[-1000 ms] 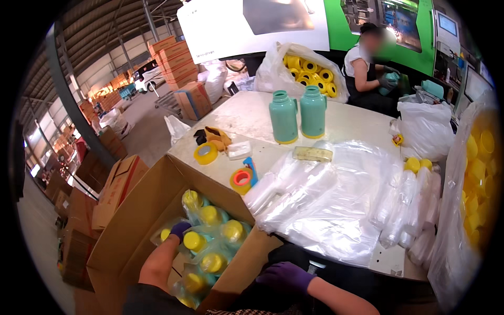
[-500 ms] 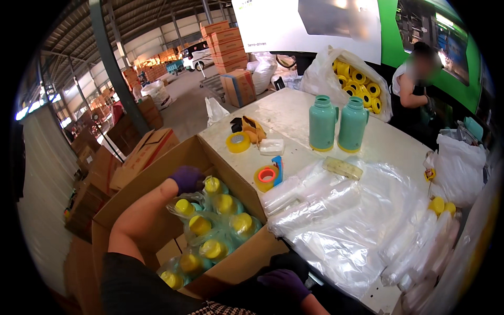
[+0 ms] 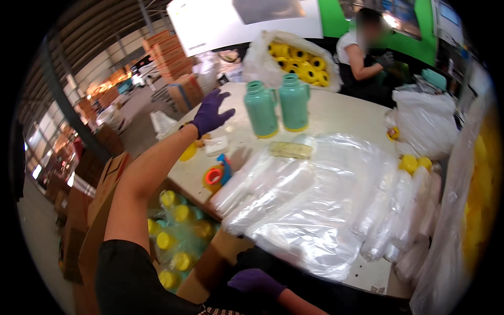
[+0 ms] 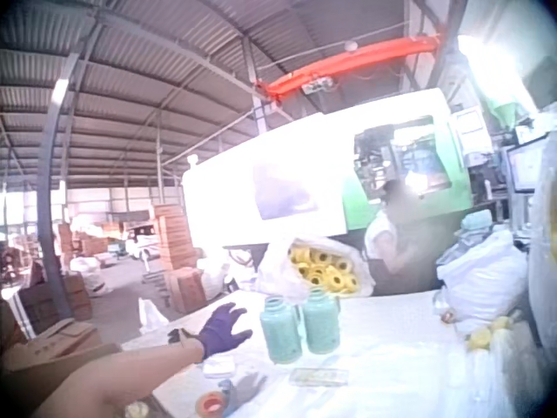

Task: The person assembles teal plastic bottles by inserting a copper-colored metal ring into the neck, screwing on a yellow cap, and placing the finished unit into a cardboard box. The process is repeated continuously with multiple bottles.

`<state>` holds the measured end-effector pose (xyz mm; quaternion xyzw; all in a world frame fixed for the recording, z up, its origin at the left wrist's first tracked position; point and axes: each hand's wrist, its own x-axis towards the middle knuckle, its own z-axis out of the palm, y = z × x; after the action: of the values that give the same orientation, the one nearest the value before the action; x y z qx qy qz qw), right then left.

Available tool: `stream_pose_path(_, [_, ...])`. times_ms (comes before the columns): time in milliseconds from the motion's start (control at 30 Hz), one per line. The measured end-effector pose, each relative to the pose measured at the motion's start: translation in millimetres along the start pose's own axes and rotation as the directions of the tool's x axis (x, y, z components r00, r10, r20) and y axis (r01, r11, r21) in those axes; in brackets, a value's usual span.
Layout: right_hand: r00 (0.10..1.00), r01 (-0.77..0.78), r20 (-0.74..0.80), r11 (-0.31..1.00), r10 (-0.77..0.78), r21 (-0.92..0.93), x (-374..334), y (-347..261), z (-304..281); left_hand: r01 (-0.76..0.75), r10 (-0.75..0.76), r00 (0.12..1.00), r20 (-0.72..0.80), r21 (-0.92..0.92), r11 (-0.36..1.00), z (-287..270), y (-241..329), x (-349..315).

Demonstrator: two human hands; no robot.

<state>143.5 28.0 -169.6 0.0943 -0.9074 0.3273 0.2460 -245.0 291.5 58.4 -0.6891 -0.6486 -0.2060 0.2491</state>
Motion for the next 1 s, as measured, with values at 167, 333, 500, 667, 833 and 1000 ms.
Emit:
stream_pose_path(167, [0.998, -0.019, -0.043, 0.947, 0.034, 0.320, 5.3, 14.1, 14.8, 0.176, -0.139, 0.966, 0.218, -0.160, 0.971, 74.4, 1.9, 76.4])
stream_pose_path(333, [0.937, -0.094, -0.277, 0.916, 0.215, 0.391, -3.1, -11.6, -0.8, 0.082, -0.109, 0.968, 0.227, 0.125, 0.989, 126.8, 12.8, 139.1])
stream_pose_path(500, [0.892, -0.380, -0.049, 0.802, 0.450, 0.461, -37.0, 15.1, 74.5, 0.176, -0.365, 0.830, 0.422, 0.423, 0.889, 154.1, 71.9, 192.4])
stream_pose_path(667, [0.858, -0.359, -0.124, 0.754, 0.499, 0.551, -33.9, 17.4, 88.7, 0.400, -0.477, 0.757, 0.447, 0.260, 0.879, 170.2, 103.2, 230.7])
stream_pose_path(833, [0.892, -0.362, -0.046, 0.771, 0.450, 0.524, -23.8, 10.5, 41.1, 0.413, -0.455, 0.782, 0.426, 0.191, 0.890, 163.1, 117.7, 220.0])
stream_pose_path(1000, [0.918, -0.349, 0.005, 0.802, 0.396, 0.485, -26.9, 16.3, -17.2, 0.288, -0.313, 0.875, 0.369, 0.123, 0.950, 136.1, 143.8, 183.0])
